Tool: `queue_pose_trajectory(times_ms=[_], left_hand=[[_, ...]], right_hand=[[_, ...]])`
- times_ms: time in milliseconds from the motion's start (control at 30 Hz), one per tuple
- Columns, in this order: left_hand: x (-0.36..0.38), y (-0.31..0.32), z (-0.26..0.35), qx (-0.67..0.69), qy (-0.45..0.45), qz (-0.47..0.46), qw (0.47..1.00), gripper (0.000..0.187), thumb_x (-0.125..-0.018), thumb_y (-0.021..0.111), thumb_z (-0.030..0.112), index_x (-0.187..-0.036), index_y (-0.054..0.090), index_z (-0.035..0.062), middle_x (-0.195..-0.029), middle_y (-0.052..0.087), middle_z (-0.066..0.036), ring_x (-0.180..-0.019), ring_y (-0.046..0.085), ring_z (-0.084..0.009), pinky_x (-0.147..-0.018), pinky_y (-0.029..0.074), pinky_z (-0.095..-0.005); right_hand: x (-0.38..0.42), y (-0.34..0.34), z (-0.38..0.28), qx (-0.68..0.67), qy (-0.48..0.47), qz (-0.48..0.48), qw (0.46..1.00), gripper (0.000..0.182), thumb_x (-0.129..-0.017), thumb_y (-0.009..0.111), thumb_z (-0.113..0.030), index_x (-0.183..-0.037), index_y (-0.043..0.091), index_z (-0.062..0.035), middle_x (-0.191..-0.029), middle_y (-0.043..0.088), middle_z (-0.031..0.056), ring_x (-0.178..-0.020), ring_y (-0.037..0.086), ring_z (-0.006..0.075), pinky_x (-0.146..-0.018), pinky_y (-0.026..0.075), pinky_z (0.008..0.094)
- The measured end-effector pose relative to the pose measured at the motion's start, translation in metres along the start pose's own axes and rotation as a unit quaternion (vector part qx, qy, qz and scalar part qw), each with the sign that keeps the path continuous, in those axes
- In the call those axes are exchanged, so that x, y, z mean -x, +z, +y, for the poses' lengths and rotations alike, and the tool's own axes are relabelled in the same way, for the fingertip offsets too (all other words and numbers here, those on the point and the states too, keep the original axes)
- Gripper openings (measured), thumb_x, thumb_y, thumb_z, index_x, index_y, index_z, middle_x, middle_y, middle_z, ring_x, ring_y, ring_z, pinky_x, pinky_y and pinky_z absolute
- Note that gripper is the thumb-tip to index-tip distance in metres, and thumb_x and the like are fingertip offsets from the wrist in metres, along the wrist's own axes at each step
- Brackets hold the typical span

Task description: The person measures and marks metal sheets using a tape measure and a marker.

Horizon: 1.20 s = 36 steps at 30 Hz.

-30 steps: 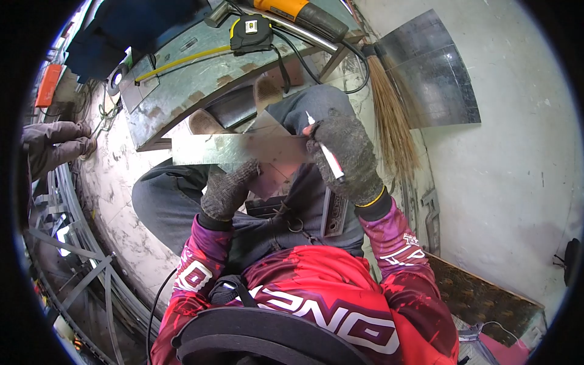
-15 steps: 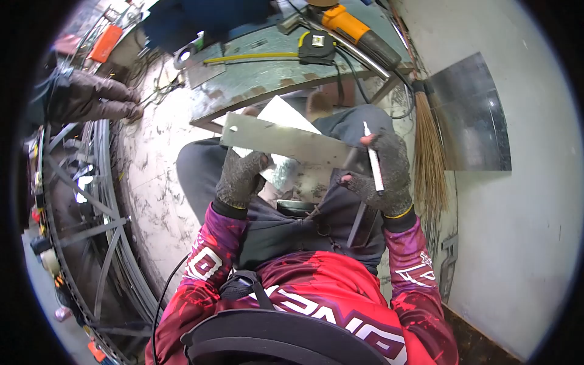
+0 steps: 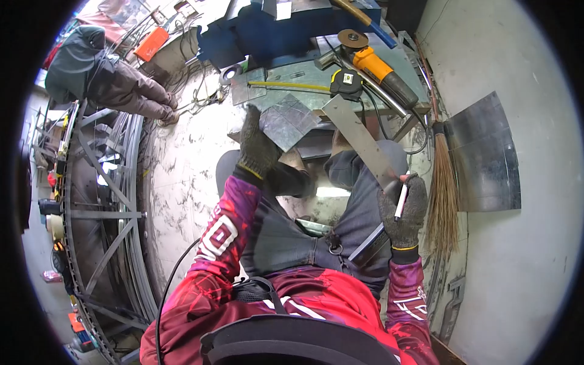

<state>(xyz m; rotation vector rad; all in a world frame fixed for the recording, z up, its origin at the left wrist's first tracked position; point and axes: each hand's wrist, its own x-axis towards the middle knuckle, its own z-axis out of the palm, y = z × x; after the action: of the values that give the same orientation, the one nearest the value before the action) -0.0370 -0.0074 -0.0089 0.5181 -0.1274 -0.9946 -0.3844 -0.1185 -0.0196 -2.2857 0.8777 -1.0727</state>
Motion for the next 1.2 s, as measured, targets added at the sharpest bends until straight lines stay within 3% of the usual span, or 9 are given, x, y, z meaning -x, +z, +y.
queue_pose_trajectory(times_ms=[333, 467, 600, 633, 667, 700, 733, 900, 1200], left_hand=[[-0.093, -0.037, 0.028, -0.425, -0.008, 0.161, 0.891, 0.068, -0.098, 0.069, 0.05, -0.147, 0.054, 0.0039, -0.12, 0.071, -0.015, -0.112, 0.07, -0.031, -0.095, 0.057, -0.043], [-0.048, -0.015, 0.043, -0.748, 0.388, 0.167, 0.512, 0.079, -0.087, 0.08, 0.034, -0.147, 0.046, -0.0031, -0.128, 0.06, -0.025, -0.119, 0.06, -0.0405, -0.103, 0.05, -0.0482], [0.03, -0.032, -0.004, -0.738, 0.226, 0.011, 0.635, 0.041, -0.089, 0.067, 0.014, -0.127, 0.061, -0.0015, -0.124, 0.06, -0.021, -0.111, 0.064, -0.0335, -0.095, 0.056, -0.0406], [0.036, -0.069, -0.046, -0.908, 0.289, -0.146, 0.265, 0.038, -0.087, 0.066, 0.016, -0.122, 0.063, 0.0021, -0.113, 0.065, -0.021, -0.104, 0.067, -0.0324, -0.085, 0.057, -0.0394], [0.061, -0.026, -0.07, -0.855, -0.068, -0.123, 0.498, 0.031, -0.087, 0.064, 0.018, -0.115, 0.067, 0.0044, -0.101, 0.068, -0.023, -0.099, 0.069, -0.036, -0.086, 0.057, -0.0455], [0.078, -0.073, -0.126, -0.793, -0.11, -0.2, 0.565, 0.028, -0.085, 0.066, 0.018, -0.11, 0.069, 0.0041, -0.097, 0.069, -0.025, -0.1, 0.069, -0.0409, -0.095, 0.054, -0.048], [0.096, -0.092, -0.158, -0.788, -0.137, -0.343, 0.492, 0.034, -0.085, 0.07, 0.021, -0.115, 0.072, 0.0049, -0.108, 0.072, -0.027, -0.109, 0.069, -0.0403, -0.098, 0.053, -0.0488], [0.108, -0.104, -0.181, -0.635, -0.297, -0.356, 0.618, 0.055, -0.081, 0.077, 0.025, -0.132, 0.069, 0.0062, -0.129, 0.07, -0.025, -0.12, 0.067, -0.0407, -0.101, 0.053, -0.0444], [0.103, -0.097, -0.188, -0.82, -0.253, -0.384, 0.34, 0.058, -0.073, 0.08, 0.015, -0.13, 0.07, 0.0047, -0.118, 0.075, -0.023, -0.111, 0.073, -0.0353, -0.094, 0.056, -0.0446]], right_hand=[[0.001, -0.003, -0.003, 0.003, 0.028, -0.025, 0.999, 0.051, -0.078, 0.086, -0.012, -0.122, 0.059, -0.0031, -0.114, 0.061, 0.0138, -0.11, 0.063, 0.0314, -0.1, 0.049, 0.0412], [0.002, -0.002, 0.001, 0.019, 0.017, -0.024, 0.999, 0.052, -0.079, 0.085, -0.01, -0.124, 0.059, -0.0031, -0.115, 0.061, 0.0145, -0.11, 0.063, 0.032, -0.1, 0.049, 0.0416], [0.003, -0.002, -0.005, 0.016, 0.036, -0.032, 0.999, 0.052, -0.079, 0.085, -0.01, -0.124, 0.059, -0.0031, -0.116, 0.062, 0.0146, -0.111, 0.062, 0.0327, -0.101, 0.049, 0.0422], [0.002, -0.001, -0.004, 0.014, 0.027, -0.03, 0.999, 0.052, -0.08, 0.085, -0.01, -0.124, 0.059, -0.003, -0.116, 0.062, 0.0147, -0.111, 0.063, 0.0329, -0.101, 0.049, 0.0424], [0.001, -0.001, -0.003, 0.011, 0.019, -0.025, 0.999, 0.052, -0.08, 0.085, -0.01, -0.124, 0.059, -0.0028, -0.117, 0.062, 0.0147, -0.112, 0.063, 0.0332, -0.101, 0.049, 0.0426], [-0.001, -0.002, -0.008, 0.01, 0.016, -0.025, 1.0, 0.052, -0.08, 0.085, -0.01, -0.124, 0.059, -0.0028, -0.117, 0.062, 0.0147, -0.112, 0.063, 0.0332, -0.101, 0.049, 0.0426], [-0.006, -0.004, -0.016, 0.017, 0.014, -0.039, 0.999, 0.052, -0.08, 0.085, -0.011, -0.124, 0.06, -0.0026, -0.117, 0.062, 0.0151, -0.112, 0.063, 0.0334, -0.101, 0.049, 0.0427], [-0.004, -0.003, -0.007, -0.001, -0.014, -0.031, 0.999, 0.052, -0.079, 0.086, -0.012, -0.123, 0.061, -0.0022, -0.116, 0.065, 0.0159, -0.111, 0.064, 0.0351, -0.1, 0.05, 0.043], [-0.005, -0.002, -0.004, -0.007, -0.046, -0.001, 0.999, 0.051, -0.077, 0.084, -0.014, -0.122, 0.062, -0.003, -0.115, 0.066, 0.016, -0.11, 0.066, 0.0366, -0.098, 0.052, 0.0452]])
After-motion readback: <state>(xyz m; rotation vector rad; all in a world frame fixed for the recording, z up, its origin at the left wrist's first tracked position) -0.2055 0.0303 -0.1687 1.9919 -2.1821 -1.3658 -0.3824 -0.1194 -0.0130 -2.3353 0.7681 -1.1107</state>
